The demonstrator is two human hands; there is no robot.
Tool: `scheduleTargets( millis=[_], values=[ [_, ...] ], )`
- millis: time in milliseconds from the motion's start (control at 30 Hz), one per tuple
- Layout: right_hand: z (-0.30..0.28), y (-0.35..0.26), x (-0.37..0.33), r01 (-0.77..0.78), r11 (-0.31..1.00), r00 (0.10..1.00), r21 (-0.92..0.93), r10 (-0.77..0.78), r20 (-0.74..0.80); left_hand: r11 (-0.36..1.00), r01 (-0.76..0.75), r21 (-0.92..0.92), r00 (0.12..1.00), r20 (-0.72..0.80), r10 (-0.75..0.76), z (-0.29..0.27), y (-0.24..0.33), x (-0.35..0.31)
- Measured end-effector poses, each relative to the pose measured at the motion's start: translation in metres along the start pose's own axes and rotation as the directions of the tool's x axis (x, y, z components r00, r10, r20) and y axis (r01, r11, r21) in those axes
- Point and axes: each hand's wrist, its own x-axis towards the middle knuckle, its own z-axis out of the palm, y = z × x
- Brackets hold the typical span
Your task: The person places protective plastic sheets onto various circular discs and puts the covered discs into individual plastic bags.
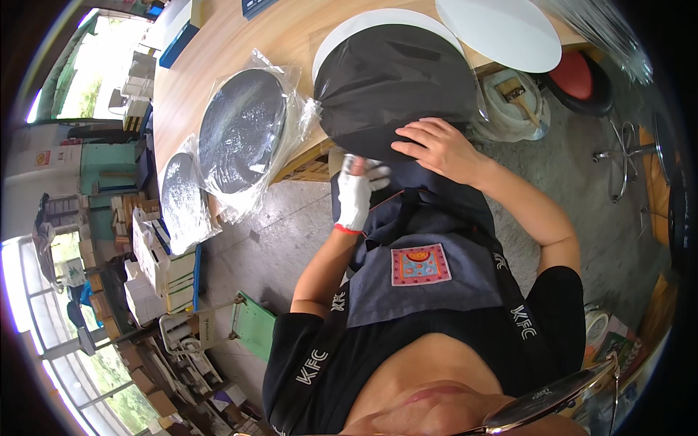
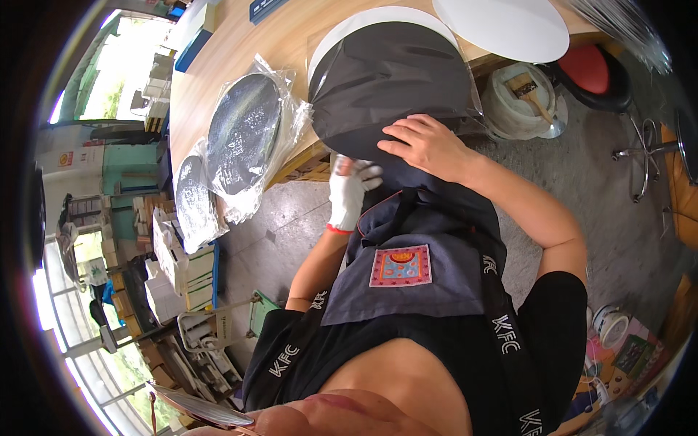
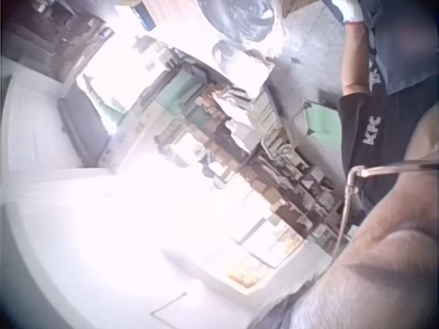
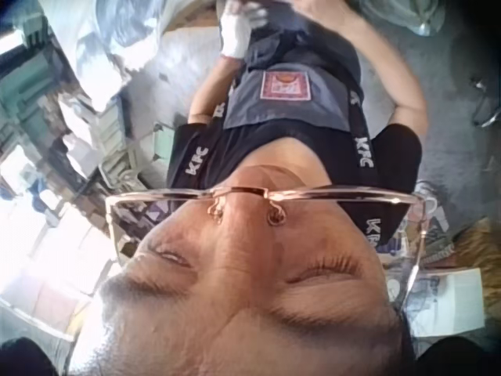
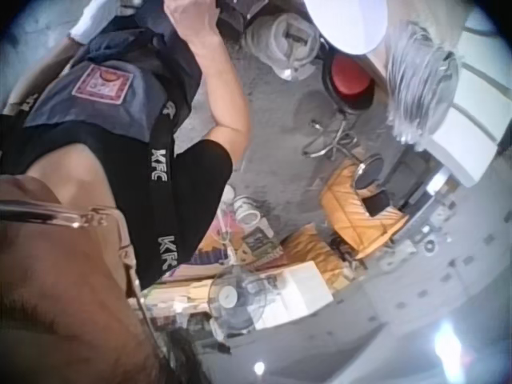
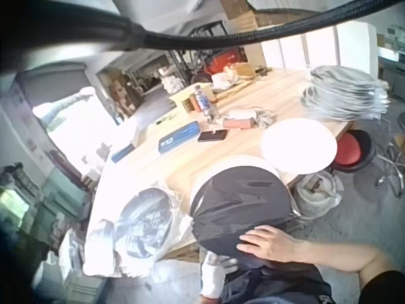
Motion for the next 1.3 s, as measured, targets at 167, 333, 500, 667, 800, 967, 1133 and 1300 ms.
scheduleTargets(
  millis=[167,333,500,667,800,967,1133,1300],
  values=[
    [-0.011,-0.005,0.014,-0.057,0.998,0.993,-0.006,0.056,-0.106,0.982,-0.153,-0.112,0.967,-0.223,0.125,0.002,0.025,0.020],
    [-0.002,-0.012,0.012,-0.284,0.942,0.953,-0.176,0.259,-0.155,0.954,-0.255,0.160,0.967,0.045,0.251,-0.006,0.011,0.003],
    [-0.007,-0.022,0.032,-0.331,0.940,0.942,-0.080,0.325,-0.084,0.918,-0.233,0.320,0.972,0.112,0.208,-0.019,0.000,-0.020],
    [-0.007,-0.011,0.048,-0.135,0.978,0.991,-0.158,0.129,-0.046,0.914,-0.252,0.318,0.964,0.159,0.211,-0.019,0.008,-0.026],
    [0.021,-0.001,0.046,-0.259,0.966,0.965,-0.008,0.259,0.049,0.935,-0.123,0.333,0.978,0.200,0.057,-0.037,0.020,-0.018],
    [-0.010,0.007,0.026,-0.123,0.991,0.987,0.045,0.117,0.107,0.777,-0.208,0.594,0.968,0.238,0.077,-0.069,0.033,-0.037],
    [-0.029,0.015,0.004,-0.084,0.994,0.966,-0.068,0.097,0.239,-0.288,-0.516,0.807,0.491,0.554,0.672,-0.040,0.062,-0.022],
    [-0.026,0.008,0.015,-0.003,1.000,1.000,-0.006,0.003,-0.010,-0.450,-0.705,0.548,0.469,0.836,0.283,-0.018,0.094,-0.006]
  ],
)
